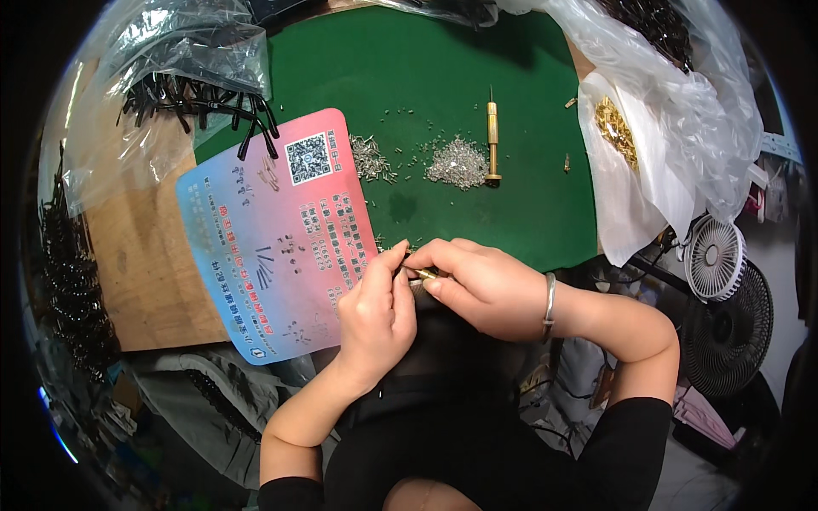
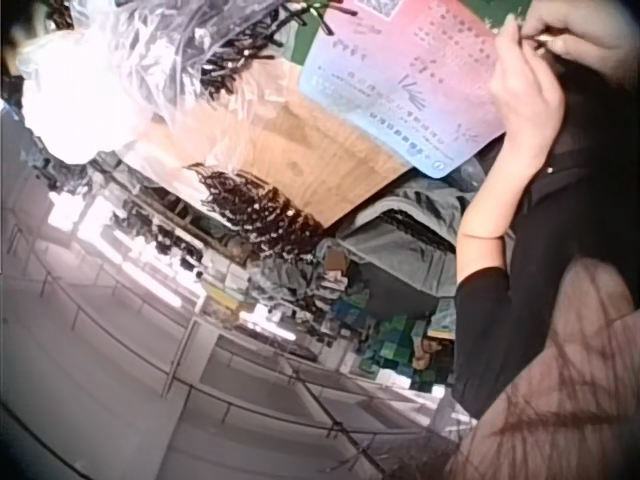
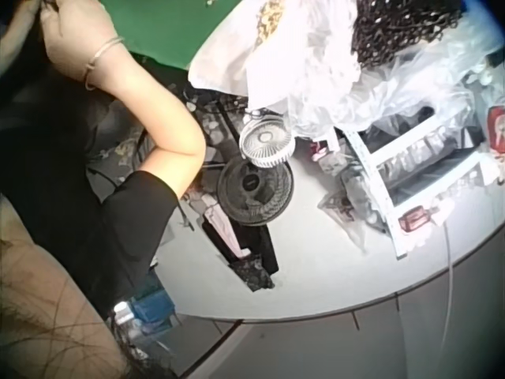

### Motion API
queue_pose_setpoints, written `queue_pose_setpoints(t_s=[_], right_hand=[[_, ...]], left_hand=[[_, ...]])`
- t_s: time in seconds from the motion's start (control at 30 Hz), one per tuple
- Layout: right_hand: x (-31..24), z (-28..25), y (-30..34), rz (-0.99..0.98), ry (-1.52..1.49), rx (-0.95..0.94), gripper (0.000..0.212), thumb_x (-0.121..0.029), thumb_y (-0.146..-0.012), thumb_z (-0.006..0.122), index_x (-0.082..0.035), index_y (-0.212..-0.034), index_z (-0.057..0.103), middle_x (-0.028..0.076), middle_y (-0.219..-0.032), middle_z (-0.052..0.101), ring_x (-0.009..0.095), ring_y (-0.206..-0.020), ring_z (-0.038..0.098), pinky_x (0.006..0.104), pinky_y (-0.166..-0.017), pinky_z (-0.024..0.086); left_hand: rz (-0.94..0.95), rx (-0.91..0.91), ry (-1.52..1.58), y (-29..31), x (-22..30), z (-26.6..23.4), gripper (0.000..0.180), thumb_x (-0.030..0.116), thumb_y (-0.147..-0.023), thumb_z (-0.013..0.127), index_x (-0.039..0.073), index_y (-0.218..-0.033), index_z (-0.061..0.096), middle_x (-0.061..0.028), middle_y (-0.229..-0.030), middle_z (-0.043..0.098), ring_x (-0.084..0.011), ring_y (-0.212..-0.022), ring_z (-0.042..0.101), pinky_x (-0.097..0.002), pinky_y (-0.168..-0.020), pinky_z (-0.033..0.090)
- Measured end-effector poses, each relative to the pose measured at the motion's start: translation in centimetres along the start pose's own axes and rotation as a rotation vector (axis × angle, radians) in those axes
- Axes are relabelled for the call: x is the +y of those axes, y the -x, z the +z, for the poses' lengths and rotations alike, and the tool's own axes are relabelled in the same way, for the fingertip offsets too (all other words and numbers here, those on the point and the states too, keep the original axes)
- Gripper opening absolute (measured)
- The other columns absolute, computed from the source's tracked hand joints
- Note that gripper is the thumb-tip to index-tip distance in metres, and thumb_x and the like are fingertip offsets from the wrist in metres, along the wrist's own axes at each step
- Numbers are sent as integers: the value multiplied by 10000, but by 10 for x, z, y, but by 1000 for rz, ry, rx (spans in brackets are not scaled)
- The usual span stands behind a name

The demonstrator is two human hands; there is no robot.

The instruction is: The person assembles eyeglasses by inserting small metal screws into the hinges of black frames using a screwdriver. They repeatedly pick up frames, tighten screws, and place the finished glasses aside on a green mat.

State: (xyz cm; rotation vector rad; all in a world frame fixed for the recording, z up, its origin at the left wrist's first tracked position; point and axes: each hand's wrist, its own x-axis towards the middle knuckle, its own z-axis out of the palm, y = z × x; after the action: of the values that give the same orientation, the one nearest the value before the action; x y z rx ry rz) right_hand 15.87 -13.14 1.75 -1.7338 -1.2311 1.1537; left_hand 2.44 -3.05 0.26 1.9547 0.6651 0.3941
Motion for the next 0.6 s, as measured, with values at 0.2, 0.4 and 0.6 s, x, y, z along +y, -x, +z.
queue_pose_setpoints(t_s=[0.2,0.4,0.6], right_hand=[[-30,-2,10,66,453,-3,296,-79,-812,499,-42,-1105,484,172,-871,498,321,-533,583,396,-487,514],[-50,-20,34,5,501,130,377,-103,-808,535,-64,-1179,486,162,-893,491,305,-571,607,405,-491,512],[1,-22,26,-20,409,317,328,-172,-855,556,-76,-1161,490,127,-928,479,300,-652,583,383,-547,508]], left_hand=[[-32,-31,23,0,2,1,225,-43,-828,527,-39,-1049,568,-177,-824,648,-260,-714,666,-318,-621,520],[-207,32,114,-8,13,-11,273,-18,-888,465,-17,-1160,493,-137,-878,656,-189,-728,654,-289,-661,513],[123,-176,48,-39,20,-10,199,4,-821,579,-17,-1019,581,-161,-913,633,-263,-817,640,-308,-736,508]])
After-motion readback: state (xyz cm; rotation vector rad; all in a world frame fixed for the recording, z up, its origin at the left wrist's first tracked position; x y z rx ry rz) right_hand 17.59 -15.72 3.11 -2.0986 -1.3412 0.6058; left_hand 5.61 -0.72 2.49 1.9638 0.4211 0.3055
